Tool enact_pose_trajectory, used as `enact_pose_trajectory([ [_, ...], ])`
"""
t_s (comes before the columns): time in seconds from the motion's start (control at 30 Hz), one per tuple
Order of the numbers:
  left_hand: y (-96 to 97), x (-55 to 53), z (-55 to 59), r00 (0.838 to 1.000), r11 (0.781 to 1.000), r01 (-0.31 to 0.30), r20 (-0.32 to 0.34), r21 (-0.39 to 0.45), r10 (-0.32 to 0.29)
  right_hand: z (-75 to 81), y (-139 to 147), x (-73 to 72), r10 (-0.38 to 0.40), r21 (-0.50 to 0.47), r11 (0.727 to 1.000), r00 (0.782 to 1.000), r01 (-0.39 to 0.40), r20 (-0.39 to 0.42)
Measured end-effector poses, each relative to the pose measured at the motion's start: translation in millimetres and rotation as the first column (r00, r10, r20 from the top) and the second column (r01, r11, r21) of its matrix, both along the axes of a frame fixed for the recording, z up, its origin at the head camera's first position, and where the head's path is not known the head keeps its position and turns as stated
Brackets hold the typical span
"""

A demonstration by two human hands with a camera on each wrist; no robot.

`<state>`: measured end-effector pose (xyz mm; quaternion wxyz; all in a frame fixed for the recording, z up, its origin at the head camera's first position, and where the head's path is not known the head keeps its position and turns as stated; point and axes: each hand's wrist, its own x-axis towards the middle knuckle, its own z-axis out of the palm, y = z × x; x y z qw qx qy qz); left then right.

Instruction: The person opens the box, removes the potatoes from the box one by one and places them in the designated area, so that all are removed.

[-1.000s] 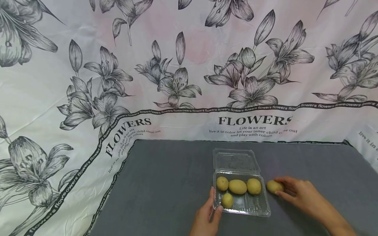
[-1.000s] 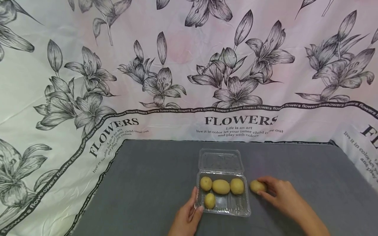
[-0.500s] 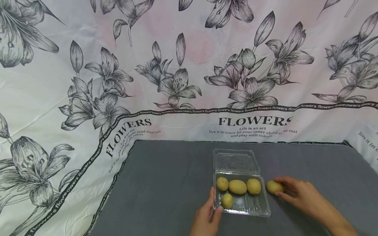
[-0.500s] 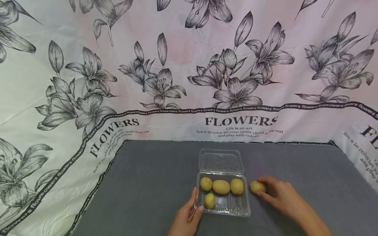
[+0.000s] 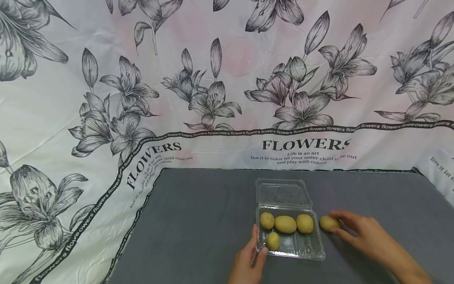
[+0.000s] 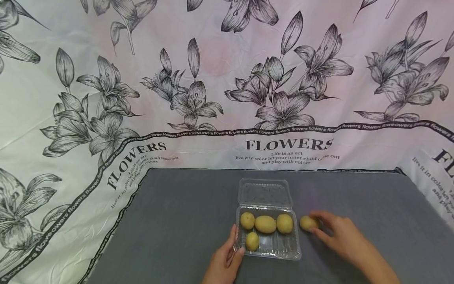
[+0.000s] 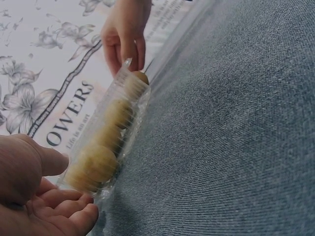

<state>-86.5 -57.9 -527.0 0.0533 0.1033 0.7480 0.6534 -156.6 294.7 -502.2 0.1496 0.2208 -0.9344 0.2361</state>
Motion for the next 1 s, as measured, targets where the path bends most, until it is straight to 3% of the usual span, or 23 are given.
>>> enact_pose_trajectory([
  [0.17,-0.3,0.9,-0.8,1.0,1.0,0.003,0.0,0.015,-0.003,6.5,-5.4,1.6,-0.01,0.006,1.0,0.999,0.01,0.049],
  [0.63,-0.6,-0.7,-3.6,1.0,1.0,0.002,-0.021,0.013,-0.002,21.0,-25.8,9.5,-0.005,-0.003,1.0,0.997,0.005,0.071],
  [0.87,-0.4,-1.0,-4.1,0.999,1.0,-0.001,-0.038,0.01,0.002,26.8,-36.4,10.4,0.042,0.005,0.999,0.999,-0.042,-0.004],
  [1.0,-0.1,-0.7,-5.3,0.999,1.0,0.001,-0.04,0.015,0.0,29.4,-42.3,13.1,0.084,-0.011,0.996,0.996,-0.084,-0.004],
])
